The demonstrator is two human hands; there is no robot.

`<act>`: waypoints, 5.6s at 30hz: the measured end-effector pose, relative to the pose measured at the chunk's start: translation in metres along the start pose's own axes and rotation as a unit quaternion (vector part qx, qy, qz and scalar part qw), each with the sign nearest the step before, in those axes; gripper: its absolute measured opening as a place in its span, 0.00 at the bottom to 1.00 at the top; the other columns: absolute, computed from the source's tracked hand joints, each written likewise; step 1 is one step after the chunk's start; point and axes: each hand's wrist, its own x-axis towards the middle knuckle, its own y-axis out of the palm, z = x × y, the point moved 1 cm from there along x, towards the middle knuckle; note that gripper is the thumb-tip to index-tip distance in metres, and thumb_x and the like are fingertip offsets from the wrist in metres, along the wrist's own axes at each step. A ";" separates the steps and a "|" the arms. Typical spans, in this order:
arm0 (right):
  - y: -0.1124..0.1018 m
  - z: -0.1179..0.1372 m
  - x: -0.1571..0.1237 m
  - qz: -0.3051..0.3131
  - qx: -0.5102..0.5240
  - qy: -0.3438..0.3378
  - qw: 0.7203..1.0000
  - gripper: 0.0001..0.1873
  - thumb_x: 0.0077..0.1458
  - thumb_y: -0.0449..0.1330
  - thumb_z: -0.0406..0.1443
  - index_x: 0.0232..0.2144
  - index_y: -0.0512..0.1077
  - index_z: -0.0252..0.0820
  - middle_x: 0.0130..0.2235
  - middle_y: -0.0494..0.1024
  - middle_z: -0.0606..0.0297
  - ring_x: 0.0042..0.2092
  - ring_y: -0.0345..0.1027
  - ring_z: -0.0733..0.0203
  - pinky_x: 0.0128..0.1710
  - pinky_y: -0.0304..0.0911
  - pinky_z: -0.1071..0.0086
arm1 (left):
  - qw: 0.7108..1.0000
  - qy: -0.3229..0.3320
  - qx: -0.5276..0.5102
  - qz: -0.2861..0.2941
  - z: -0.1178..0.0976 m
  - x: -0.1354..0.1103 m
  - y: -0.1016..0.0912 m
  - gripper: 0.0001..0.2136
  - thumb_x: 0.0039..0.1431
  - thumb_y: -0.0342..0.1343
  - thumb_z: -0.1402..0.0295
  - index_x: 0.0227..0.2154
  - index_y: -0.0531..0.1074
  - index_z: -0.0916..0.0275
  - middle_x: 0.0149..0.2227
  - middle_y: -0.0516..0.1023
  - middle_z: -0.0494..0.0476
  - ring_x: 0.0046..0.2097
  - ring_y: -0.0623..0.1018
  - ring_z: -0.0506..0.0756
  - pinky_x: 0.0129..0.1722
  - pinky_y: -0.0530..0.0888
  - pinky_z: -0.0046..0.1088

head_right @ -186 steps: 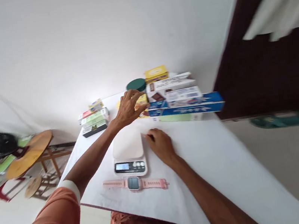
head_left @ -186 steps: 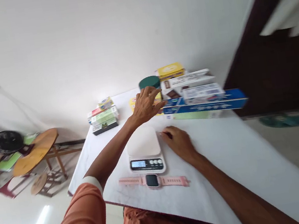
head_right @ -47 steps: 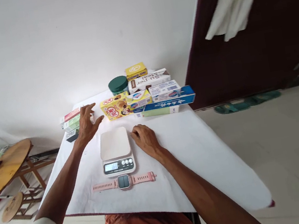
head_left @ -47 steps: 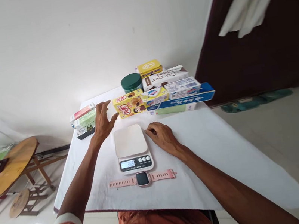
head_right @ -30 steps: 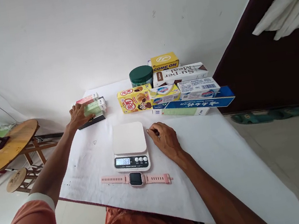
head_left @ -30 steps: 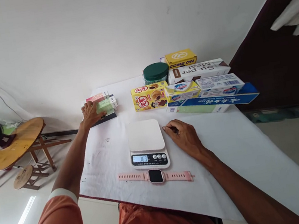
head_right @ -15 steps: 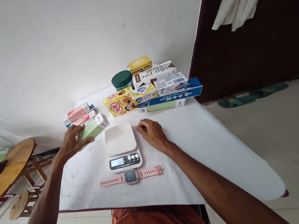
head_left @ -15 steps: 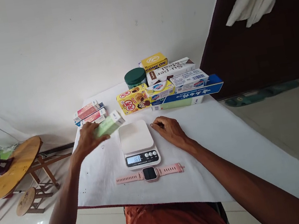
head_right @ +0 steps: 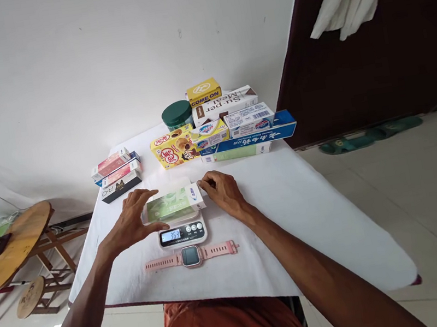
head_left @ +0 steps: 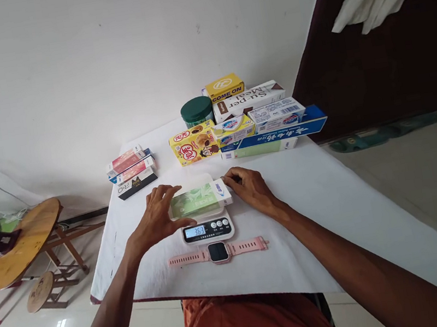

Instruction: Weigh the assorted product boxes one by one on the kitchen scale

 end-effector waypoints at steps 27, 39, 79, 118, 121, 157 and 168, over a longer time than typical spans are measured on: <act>-0.064 -0.011 -0.107 -0.068 -0.366 -0.121 0.920 0.14 0.72 0.53 0.35 0.31 0.69 0.44 0.33 0.77 0.62 0.36 0.71 0.58 0.33 0.58 0.65 | 0.980 0.120 0.140 0.077 -0.106 0.181 0.065 0.25 0.60 0.70 0.58 0.55 0.73 0.64 0.54 0.78 0.67 0.57 0.76 0.69 0.58 0.69 0.47; -0.081 0.004 -0.087 0.102 -0.301 -0.052 0.947 0.13 0.66 0.59 0.36 0.27 0.66 0.46 0.31 0.75 0.65 0.31 0.70 0.60 0.31 0.58 0.66 | 0.992 0.120 0.025 -0.032 -0.072 0.152 0.057 0.25 0.64 0.68 0.57 0.59 0.72 0.62 0.57 0.76 0.67 0.59 0.77 0.66 0.57 0.74 0.46; -0.004 0.003 -0.021 -0.014 -0.143 -0.110 0.984 0.10 0.66 0.52 0.36 0.30 0.67 0.47 0.34 0.77 0.61 0.35 0.71 0.57 0.37 0.64 0.66 | 0.982 -0.131 -0.105 -0.088 0.039 -0.013 -0.015 0.16 0.63 0.65 0.57 0.50 0.74 0.56 0.46 0.75 0.55 0.45 0.75 0.57 0.47 0.75 0.37; -0.015 0.010 -0.038 0.128 -0.324 -0.102 0.932 0.10 0.71 0.54 0.31 0.46 0.75 0.37 0.47 0.80 0.52 0.47 0.76 0.52 0.39 0.65 0.64 | 0.994 0.082 0.010 -0.078 -0.058 0.111 0.010 0.18 0.61 0.69 0.59 0.49 0.73 0.57 0.41 0.77 0.57 0.46 0.77 0.61 0.46 0.73 0.40; -0.015 0.010 -0.037 0.122 -0.317 -0.104 0.935 0.09 0.71 0.55 0.31 0.46 0.76 0.38 0.49 0.80 0.50 0.48 0.76 0.51 0.41 0.67 0.63 | 0.992 0.110 0.002 -0.068 -0.079 0.155 0.040 0.17 0.64 0.66 0.55 0.49 0.73 0.58 0.43 0.77 0.59 0.48 0.77 0.63 0.48 0.73 0.42; -0.010 -0.007 -0.046 -0.019 -0.357 -0.323 0.876 0.14 0.74 0.51 0.33 0.34 0.69 0.43 0.31 0.72 0.66 0.30 0.67 0.64 0.31 0.61 0.68 | 0.926 -0.324 0.182 -0.068 0.193 0.055 0.013 0.30 0.62 0.64 0.56 0.64 0.66 0.61 0.64 0.71 0.73 0.64 0.70 0.73 0.62 0.67 0.50; -0.010 -0.007 -0.047 -0.036 -0.364 -0.327 0.871 0.14 0.74 0.51 0.32 0.33 0.69 0.42 0.31 0.72 0.65 0.31 0.68 0.64 0.32 0.61 0.69 | 0.924 -0.337 0.163 -0.076 0.210 0.105 -0.026 0.35 0.65 0.59 0.56 0.70 0.57 0.62 0.71 0.63 0.75 0.71 0.62 0.71 0.66 0.63 0.48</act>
